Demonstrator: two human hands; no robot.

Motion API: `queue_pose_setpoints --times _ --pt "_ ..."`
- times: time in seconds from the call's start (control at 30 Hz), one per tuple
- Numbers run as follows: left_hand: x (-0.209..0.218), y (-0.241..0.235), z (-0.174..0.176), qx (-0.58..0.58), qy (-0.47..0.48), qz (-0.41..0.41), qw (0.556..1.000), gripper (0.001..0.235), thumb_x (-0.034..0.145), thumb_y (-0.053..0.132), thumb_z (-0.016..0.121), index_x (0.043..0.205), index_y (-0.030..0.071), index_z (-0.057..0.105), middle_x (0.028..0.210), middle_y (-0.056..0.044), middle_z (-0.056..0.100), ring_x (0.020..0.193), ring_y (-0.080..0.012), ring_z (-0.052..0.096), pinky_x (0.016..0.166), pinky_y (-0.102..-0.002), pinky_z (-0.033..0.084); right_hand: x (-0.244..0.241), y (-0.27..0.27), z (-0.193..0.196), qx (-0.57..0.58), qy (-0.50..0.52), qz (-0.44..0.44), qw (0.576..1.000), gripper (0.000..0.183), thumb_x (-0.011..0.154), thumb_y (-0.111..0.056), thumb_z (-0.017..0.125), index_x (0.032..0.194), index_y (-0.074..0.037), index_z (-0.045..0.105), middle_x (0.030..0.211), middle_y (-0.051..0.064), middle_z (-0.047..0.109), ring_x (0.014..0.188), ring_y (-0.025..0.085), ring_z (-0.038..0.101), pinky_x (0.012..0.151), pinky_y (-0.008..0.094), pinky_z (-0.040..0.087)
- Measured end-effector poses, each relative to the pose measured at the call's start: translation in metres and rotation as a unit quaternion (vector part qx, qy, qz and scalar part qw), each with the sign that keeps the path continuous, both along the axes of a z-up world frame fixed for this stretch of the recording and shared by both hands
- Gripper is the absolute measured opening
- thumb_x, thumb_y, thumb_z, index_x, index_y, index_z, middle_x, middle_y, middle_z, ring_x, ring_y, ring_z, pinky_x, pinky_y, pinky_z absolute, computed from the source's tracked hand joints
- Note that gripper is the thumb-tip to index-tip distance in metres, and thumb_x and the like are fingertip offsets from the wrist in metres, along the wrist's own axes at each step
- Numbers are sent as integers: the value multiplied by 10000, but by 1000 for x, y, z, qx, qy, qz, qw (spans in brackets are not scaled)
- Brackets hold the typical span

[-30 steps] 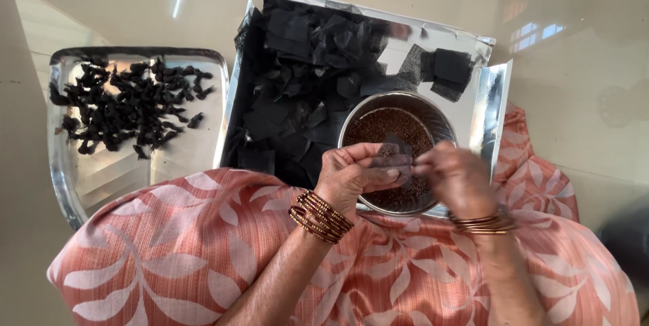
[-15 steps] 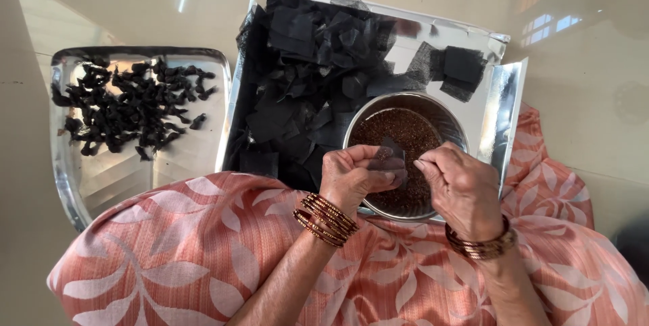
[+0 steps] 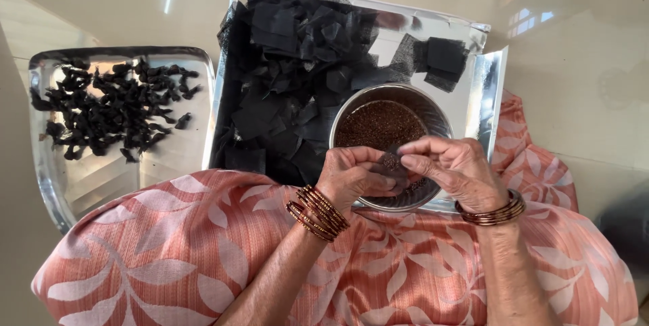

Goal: Preparing small sachets by placing seeds inside black mesh squares and folding them.

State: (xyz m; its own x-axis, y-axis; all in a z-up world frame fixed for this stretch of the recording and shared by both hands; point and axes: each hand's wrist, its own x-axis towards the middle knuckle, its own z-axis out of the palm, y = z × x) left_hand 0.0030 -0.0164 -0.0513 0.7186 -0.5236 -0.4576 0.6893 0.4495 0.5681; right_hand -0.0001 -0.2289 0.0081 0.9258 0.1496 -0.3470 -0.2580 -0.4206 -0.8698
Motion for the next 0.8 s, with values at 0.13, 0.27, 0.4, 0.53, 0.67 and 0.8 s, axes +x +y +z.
queue_pose_setpoints --times 0.13,0.27,0.4,0.53,0.67,0.8 --pt "-3 0 -2 3 -10 15 1000 245 801 -171 670 1037 -104 677 952 -248 767 831 -291 788 768 -368 691 -2 6 0 55 3 -13 998 153 887 -125 777 972 3 781 822 52 767 737 84 718 688 234 614" --pt "2 0 5 42 -4 36 998 188 825 -158 669 1008 -117 689 938 -233 763 812 -302 782 729 -370 694 0 2 -4 43 14 -45 998 144 875 -94 784 933 35 759 799 70 758 696 106 727 653 246 627" --pt "0 -1 7 67 -7 70 995 138 872 -106 624 991 -122 692 898 -229 768 756 -285 793 671 -359 708 0 3 -6 50 35 -78 995 173 843 -77 791 962 45 759 805 85 765 646 117 726 592 248 625" --pt "1 -1 13 111 -29 93 989 82 888 -91 645 943 -131 690 851 -222 747 682 -275 776 599 -357 692 0 1 -12 78 56 -90 991 196 832 -68 796 988 47 771 808 100 771 625 126 714 577 252 613" --pt "0 -1 16 98 -39 100 989 45 896 -73 667 919 -105 688 815 -204 739 649 -243 758 581 -341 694 -3 7 -16 74 49 -106 990 189 857 -79 791 992 51 769 825 110 766 649 136 724 611 258 620" --pt "0 -2 15 91 -39 118 988 34 891 -69 696 898 -101 687 810 -189 737 636 -233 756 582 -338 690 -5 3 -24 126 55 -121 983 197 877 -80 763 1004 67 729 870 113 755 690 163 756 649 288 660"
